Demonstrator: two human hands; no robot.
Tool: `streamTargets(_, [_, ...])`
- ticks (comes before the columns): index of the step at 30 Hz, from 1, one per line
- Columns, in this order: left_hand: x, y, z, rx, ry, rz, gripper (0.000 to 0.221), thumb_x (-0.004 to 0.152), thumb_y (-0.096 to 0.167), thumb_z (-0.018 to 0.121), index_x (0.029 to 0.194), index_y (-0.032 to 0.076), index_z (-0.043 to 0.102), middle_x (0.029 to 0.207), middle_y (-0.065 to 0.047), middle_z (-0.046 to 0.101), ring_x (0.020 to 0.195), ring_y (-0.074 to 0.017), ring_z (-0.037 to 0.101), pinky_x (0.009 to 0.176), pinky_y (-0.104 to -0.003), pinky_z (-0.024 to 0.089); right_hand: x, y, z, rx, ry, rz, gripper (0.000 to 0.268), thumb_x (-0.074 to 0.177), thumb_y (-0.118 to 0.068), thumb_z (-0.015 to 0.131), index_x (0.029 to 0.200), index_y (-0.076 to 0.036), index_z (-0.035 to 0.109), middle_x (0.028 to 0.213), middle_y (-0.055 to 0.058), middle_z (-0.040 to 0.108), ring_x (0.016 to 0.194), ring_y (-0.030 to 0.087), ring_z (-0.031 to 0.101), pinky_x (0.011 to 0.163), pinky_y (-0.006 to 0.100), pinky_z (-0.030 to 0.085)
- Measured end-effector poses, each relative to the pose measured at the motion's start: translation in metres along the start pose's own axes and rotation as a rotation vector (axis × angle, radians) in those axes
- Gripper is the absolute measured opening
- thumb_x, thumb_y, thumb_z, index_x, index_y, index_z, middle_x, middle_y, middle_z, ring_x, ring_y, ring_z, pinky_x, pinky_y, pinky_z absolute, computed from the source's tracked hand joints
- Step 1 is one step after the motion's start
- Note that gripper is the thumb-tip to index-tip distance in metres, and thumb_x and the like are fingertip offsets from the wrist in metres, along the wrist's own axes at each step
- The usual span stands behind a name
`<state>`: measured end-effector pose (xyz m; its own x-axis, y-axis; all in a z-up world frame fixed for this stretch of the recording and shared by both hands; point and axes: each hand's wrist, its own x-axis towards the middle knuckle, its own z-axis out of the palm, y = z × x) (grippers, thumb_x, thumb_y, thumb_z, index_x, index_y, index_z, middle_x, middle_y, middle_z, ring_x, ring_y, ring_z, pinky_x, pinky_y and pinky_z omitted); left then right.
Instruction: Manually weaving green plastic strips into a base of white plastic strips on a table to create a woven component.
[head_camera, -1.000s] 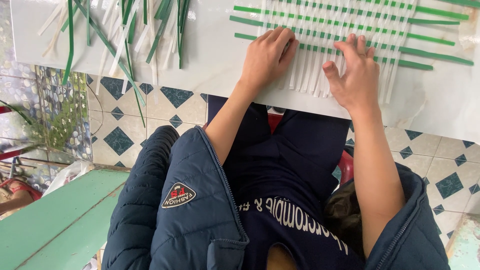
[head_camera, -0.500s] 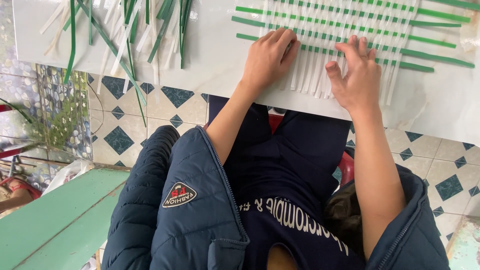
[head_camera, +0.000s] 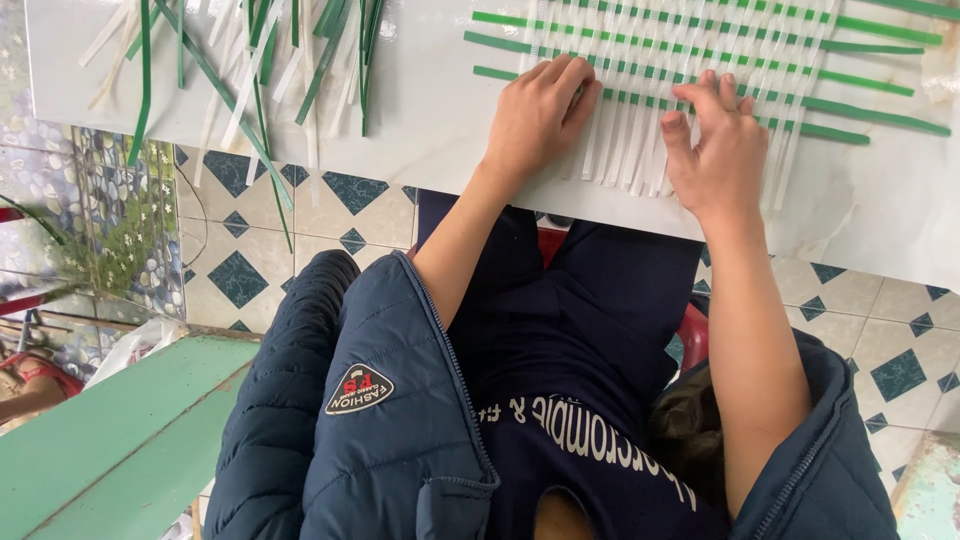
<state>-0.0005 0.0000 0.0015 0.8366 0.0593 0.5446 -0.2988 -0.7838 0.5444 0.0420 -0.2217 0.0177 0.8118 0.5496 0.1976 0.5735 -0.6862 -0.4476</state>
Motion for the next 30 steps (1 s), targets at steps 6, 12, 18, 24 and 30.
streamTargets(6, [0.0,-0.001,0.001,0.006,-0.006,0.003,0.011,0.093,0.012,0.056,0.084,0.01,0.05,0.07,0.001,0.053,0.056,-0.0155,0.048,0.044,-0.029,0.037,0.0,-0.009,0.001,-0.024,0.037,-0.003,0.082,0.106,-0.063,0.017,0.116,0.001,0.067,0.126,0.032,0.063,0.126,0.046,0.049,0.089,0.062,0.045])
streamTargets(12, [0.0,0.0,0.001,0.003,0.003,-0.002,0.011,0.093,0.011,0.056,0.083,0.01,0.05,0.069,0.0,0.053,0.055,-0.0161,0.048,0.044,-0.03,0.037,-0.006,-0.014,0.005,0.012,0.028,0.055,0.076,0.106,-0.061,0.022,0.122,0.002,0.062,0.137,0.033,0.053,0.132,0.051,0.036,0.103,0.066,0.03])
streamTargets(18, [-0.001,-0.002,0.002,0.005,0.01,0.003,0.012,0.093,0.013,0.055,0.083,0.01,0.049,0.068,0.0,0.052,0.053,-0.0158,0.047,0.043,-0.03,0.036,-0.013,-0.023,0.014,0.022,0.125,-0.003,0.064,0.109,-0.05,0.026,0.125,0.003,0.057,0.141,0.038,0.048,0.136,0.051,0.031,0.111,0.063,0.017])
streamTargets(24, [-0.002,-0.004,0.005,0.004,0.022,0.005,0.012,0.094,0.015,0.053,0.083,0.01,0.049,0.069,-0.001,0.054,0.054,-0.0164,0.05,0.043,-0.03,0.038,-0.012,-0.026,0.016,-0.087,0.056,0.012,0.06,0.11,-0.039,0.023,0.143,0.006,0.045,0.153,0.026,0.034,0.142,0.046,0.024,0.113,0.06,0.016])
streamTargets(30, [-0.003,-0.005,0.006,0.001,0.025,0.01,0.011,0.093,0.013,0.054,0.084,0.01,0.049,0.068,-0.001,0.053,0.052,-0.0164,0.049,0.042,-0.031,0.037,-0.01,-0.028,0.014,-0.184,-0.024,0.011,0.057,0.109,-0.036,0.045,0.148,0.005,0.04,0.156,0.025,0.026,0.142,0.046,0.019,0.112,0.063,0.017])
